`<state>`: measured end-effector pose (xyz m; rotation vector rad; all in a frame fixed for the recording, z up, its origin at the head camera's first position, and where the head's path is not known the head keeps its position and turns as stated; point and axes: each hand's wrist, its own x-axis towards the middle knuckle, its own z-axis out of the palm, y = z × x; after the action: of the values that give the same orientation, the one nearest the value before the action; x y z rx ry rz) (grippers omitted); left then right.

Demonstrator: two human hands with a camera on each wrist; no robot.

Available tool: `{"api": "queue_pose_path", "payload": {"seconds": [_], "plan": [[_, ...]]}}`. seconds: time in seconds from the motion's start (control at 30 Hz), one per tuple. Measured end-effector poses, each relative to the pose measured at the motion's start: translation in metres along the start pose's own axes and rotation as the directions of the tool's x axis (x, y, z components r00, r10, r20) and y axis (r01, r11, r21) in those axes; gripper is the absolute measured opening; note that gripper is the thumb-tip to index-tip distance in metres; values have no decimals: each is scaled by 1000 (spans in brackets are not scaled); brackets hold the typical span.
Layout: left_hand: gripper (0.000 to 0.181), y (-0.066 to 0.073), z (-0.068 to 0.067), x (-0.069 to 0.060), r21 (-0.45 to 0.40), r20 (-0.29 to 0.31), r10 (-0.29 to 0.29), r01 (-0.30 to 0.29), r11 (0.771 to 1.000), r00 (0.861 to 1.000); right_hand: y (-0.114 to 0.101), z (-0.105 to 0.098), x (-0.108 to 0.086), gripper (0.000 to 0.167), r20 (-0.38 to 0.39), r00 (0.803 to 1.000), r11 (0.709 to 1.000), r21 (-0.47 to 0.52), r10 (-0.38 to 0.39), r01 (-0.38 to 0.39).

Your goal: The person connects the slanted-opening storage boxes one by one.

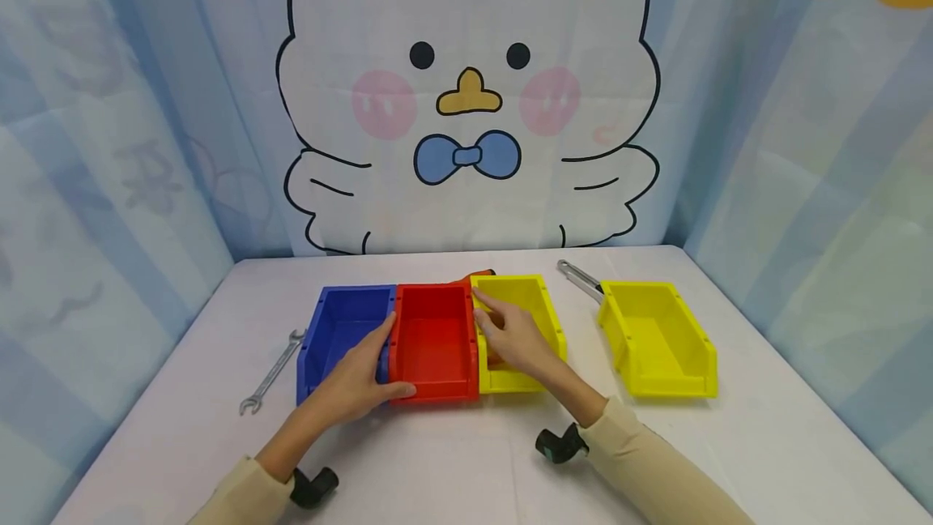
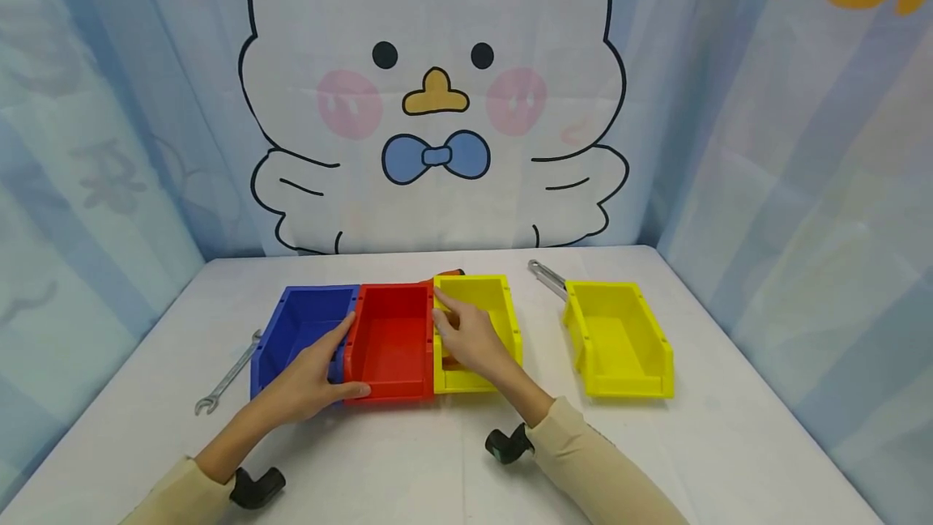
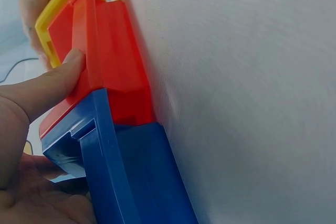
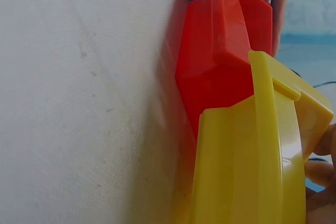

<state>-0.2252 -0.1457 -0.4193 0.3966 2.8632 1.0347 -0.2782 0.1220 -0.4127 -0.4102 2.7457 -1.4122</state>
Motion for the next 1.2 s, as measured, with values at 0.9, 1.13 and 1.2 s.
{"api": "queue_pose_path", "payload": {"seconds": [0.9,1.13,1.2], "plan": [[113,-1,-1,0,3,1,18,-18,1000,1000,1,3,-1,54,-19,1000,1000,3,8,-8],[113,1,-1,0,3,6,17,-17,1000,1000,1,3,-2,54,-21,1000,1000,9,1,-1],[113,1,-2,0,4,7,19,-19,1000,1000,1,2,-3,54,-18,1000,1000,14,-2,2]]}}
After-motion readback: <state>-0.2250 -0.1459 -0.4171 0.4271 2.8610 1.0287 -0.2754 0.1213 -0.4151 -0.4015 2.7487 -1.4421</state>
